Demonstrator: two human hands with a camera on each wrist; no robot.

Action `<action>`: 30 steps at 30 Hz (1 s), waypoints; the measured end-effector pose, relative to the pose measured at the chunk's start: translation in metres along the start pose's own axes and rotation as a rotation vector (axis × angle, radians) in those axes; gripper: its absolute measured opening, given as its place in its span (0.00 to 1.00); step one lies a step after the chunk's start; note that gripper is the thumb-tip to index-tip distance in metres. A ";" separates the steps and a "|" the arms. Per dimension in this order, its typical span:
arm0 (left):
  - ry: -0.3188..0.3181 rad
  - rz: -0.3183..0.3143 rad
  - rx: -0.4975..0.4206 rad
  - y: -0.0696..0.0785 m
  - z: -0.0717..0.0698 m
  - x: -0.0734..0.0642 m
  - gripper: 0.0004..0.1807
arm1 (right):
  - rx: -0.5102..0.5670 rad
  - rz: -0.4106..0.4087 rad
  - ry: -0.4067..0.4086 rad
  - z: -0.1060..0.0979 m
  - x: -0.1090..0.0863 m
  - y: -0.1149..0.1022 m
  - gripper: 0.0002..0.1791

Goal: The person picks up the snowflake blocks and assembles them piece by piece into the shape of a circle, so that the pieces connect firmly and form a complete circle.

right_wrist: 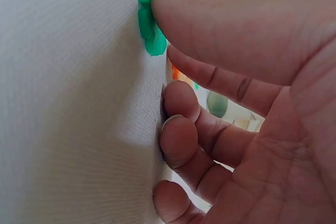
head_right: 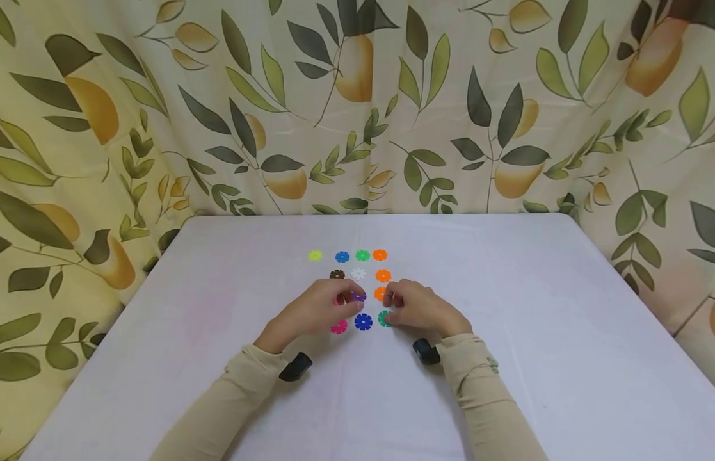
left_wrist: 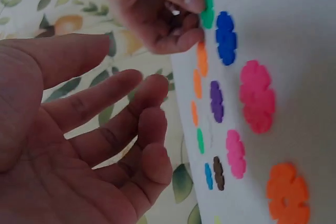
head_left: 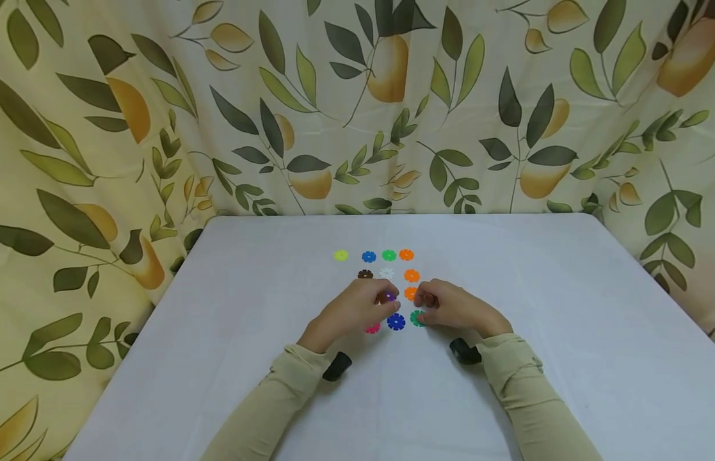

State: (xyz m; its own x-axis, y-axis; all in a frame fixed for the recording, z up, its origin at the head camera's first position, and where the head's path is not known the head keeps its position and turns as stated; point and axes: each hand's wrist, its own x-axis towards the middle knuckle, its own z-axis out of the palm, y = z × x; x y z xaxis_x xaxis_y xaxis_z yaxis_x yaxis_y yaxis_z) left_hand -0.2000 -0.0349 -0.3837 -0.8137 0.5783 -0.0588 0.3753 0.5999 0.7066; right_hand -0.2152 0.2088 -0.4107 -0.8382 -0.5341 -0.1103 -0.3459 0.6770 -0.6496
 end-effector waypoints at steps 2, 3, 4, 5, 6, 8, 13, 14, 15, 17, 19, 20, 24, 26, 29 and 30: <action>-0.027 -0.004 0.054 0.001 0.005 0.001 0.17 | 0.003 0.000 -0.001 0.000 -0.001 0.001 0.10; -0.036 -0.007 0.079 0.002 0.008 0.002 0.17 | 0.003 -0.001 0.002 0.000 -0.001 0.002 0.10; -0.043 -0.012 0.104 0.002 0.009 0.002 0.17 | 0.003 -0.004 0.006 -0.001 0.000 0.002 0.10; -0.049 -0.021 0.127 0.002 0.011 0.003 0.17 | 0.003 -0.006 0.007 -0.001 0.000 0.002 0.10; -0.050 -0.027 0.148 0.001 0.012 0.003 0.16 | 0.002 -0.007 0.009 -0.002 0.000 0.002 0.10; -0.047 -0.044 0.178 0.000 0.015 0.003 0.15 | 0.003 -0.006 0.008 -0.003 0.001 0.002 0.10; -0.044 -0.066 0.254 -0.006 0.026 0.006 0.16 | 0.012 0.020 -0.013 -0.002 0.001 0.002 0.10; -0.044 -0.066 0.272 -0.007 0.029 0.006 0.16 | 0.015 0.022 -0.016 -0.002 0.001 0.002 0.10; -0.044 -0.065 0.289 -0.008 0.031 0.007 0.16 | 0.015 0.022 -0.018 -0.002 0.000 0.003 0.11; -0.037 -0.061 0.306 -0.010 0.033 0.008 0.15 | 0.010 0.017 -0.015 -0.002 0.001 0.003 0.10; -0.029 -0.049 0.305 -0.011 0.034 0.008 0.14 | 0.004 0.007 -0.010 -0.003 0.001 0.004 0.10; -0.025 -0.045 0.292 -0.011 0.034 0.008 0.14 | -0.002 0.003 -0.008 -0.003 0.001 0.004 0.11; -0.020 0.003 0.199 -0.015 0.033 0.006 0.13 | -0.021 0.029 -0.013 -0.003 0.001 0.001 0.11; -0.025 0.029 0.141 -0.017 0.031 0.005 0.10 | -0.033 0.048 -0.018 -0.003 -0.001 -0.002 0.12; -0.029 0.033 0.017 -0.019 0.025 0.005 0.05 | -0.056 0.070 -0.020 -0.002 -0.003 -0.005 0.12; -0.020 0.030 -0.019 -0.018 0.022 0.005 0.03 | -0.065 0.071 -0.019 -0.001 -0.003 -0.006 0.12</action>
State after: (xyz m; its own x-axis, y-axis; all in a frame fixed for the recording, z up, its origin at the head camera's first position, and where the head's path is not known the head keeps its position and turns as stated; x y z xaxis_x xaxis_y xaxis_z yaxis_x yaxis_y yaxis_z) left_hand -0.2012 -0.0311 -0.4121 -0.7931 0.6069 -0.0517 0.3907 0.5720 0.7212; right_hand -0.2109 0.2074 -0.4054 -0.8536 -0.4926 -0.1696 -0.3129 0.7450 -0.5891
